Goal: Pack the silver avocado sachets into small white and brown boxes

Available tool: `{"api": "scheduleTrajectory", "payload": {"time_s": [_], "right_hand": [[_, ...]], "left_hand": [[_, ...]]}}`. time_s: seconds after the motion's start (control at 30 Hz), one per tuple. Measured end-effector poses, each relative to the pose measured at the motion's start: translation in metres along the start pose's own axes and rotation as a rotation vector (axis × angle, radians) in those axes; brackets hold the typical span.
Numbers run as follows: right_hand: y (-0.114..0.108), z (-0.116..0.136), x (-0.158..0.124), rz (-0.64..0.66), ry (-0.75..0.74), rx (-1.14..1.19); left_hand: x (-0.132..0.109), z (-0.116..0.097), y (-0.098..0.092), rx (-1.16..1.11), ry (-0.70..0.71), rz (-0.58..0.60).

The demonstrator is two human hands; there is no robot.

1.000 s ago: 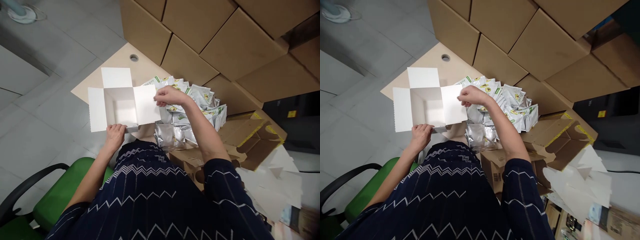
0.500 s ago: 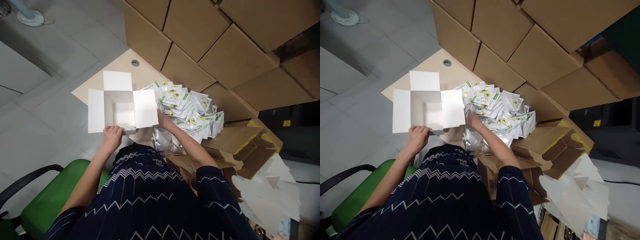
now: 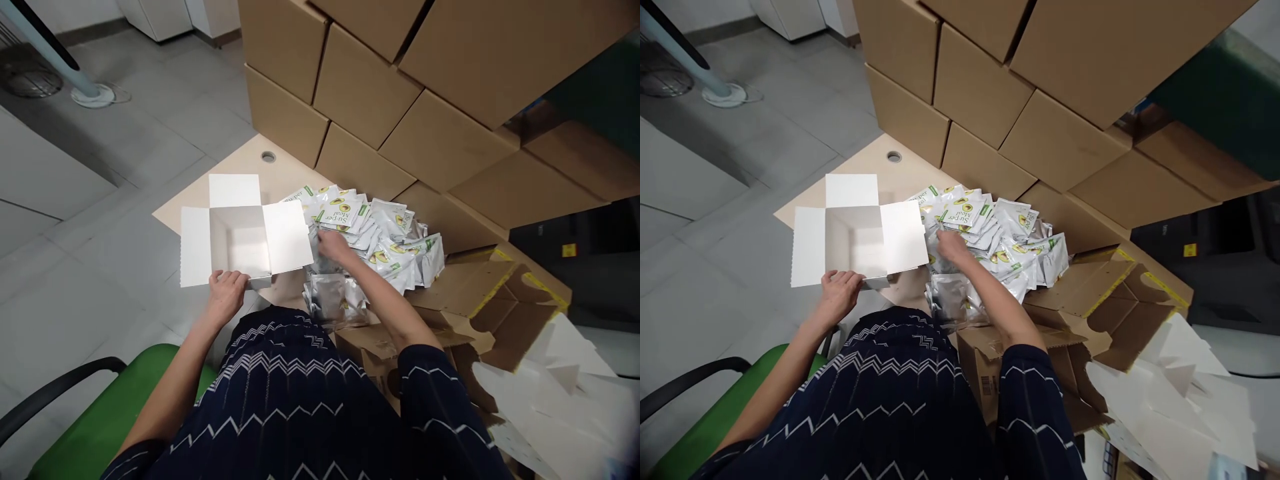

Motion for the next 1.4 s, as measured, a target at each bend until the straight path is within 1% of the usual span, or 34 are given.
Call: {"api": "scheduleTrajectory", "payload": {"time_s": [0.1, 0.2, 0.3, 0.37, 0.47, 0.57, 0.63, 0.7, 0.73, 0.8, 0.9, 0.97, 1.03, 1.1, 1.17, 1.23, 1.3, 1.4], "right_hand": [[-0.037, -0.018, -0.001, -0.169, -0.012, 0.171], [-0.069, -0.032, -0.010, -0.300, -0.066, 0.317], [-0.098, -0.037, -0.022, -0.444, -0.151, 0.394], [-0.116, -0.034, -0.031, -0.538, -0.219, 0.400], [-0.140, -0.017, -0.047, -0.627, -0.316, 0.397], [-0.158, 0.013, -0.066, -0.724, -0.405, 0.451], [-0.163, 0.038, -0.076, -0.811, -0.463, 0.541], [-0.160, 0.065, -0.079, -0.846, -0.532, 0.671], [-0.155, 0.079, -0.077, -0.823, -0.570, 0.738], [-0.136, 0.107, -0.067, -0.701, -0.630, 0.843], [-0.094, 0.141, -0.044, -0.466, -0.641, 0.886], [-0.062, 0.153, -0.030, -0.313, -0.597, 0.838], [-0.033, 0.159, -0.020, -0.157, -0.534, 0.741], [-0.012, 0.161, -0.012, -0.024, -0.473, 0.603], [-0.001, 0.163, -0.007, 0.066, -0.443, 0.439], [0.002, 0.168, -0.004, 0.123, -0.461, 0.281], [0.001, 0.176, -0.003, 0.181, -0.531, 0.158], [0.003, 0.188, -0.001, 0.276, -0.628, 0.031]], "left_hand": [[0.000, -0.001, -0.002, -0.016, -0.012, 0.006], [0.000, -0.002, -0.002, -0.033, -0.016, 0.012], [0.000, -0.002, -0.002, -0.038, -0.015, 0.016], [0.000, -0.002, -0.003, -0.026, -0.012, 0.021], [0.000, -0.002, -0.004, -0.006, -0.003, 0.031], [-0.001, -0.003, -0.005, -0.022, -0.006, 0.052], [0.000, -0.003, -0.006, -0.046, -0.013, 0.068], [0.000, -0.004, -0.006, -0.062, -0.024, 0.081], [0.001, -0.004, -0.007, -0.066, -0.028, 0.088], [0.001, -0.004, -0.006, -0.067, -0.034, 0.097], [0.000, -0.004, -0.006, -0.063, -0.036, 0.093], [-0.002, -0.003, -0.005, -0.066, -0.040, 0.081], [-0.003, -0.003, -0.005, -0.087, -0.046, 0.067], [-0.004, -0.003, -0.005, -0.121, -0.053, 0.050], [-0.005, -0.004, -0.005, -0.146, -0.059, 0.039], [-0.005, -0.004, -0.004, -0.158, -0.064, 0.037], [-0.005, -0.003, -0.004, -0.164, -0.072, 0.035], [-0.007, -0.002, -0.005, -0.178, -0.100, 0.007]]}}
Point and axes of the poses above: each hand's wrist, its own x-axis towards the middle knuckle, its own y-axis out of the palm, z = x × y, the point moved 3 cm from there along x, towards the middle knuckle, and after that the axes turned 7 degrees about x, right-handed, at the moved point
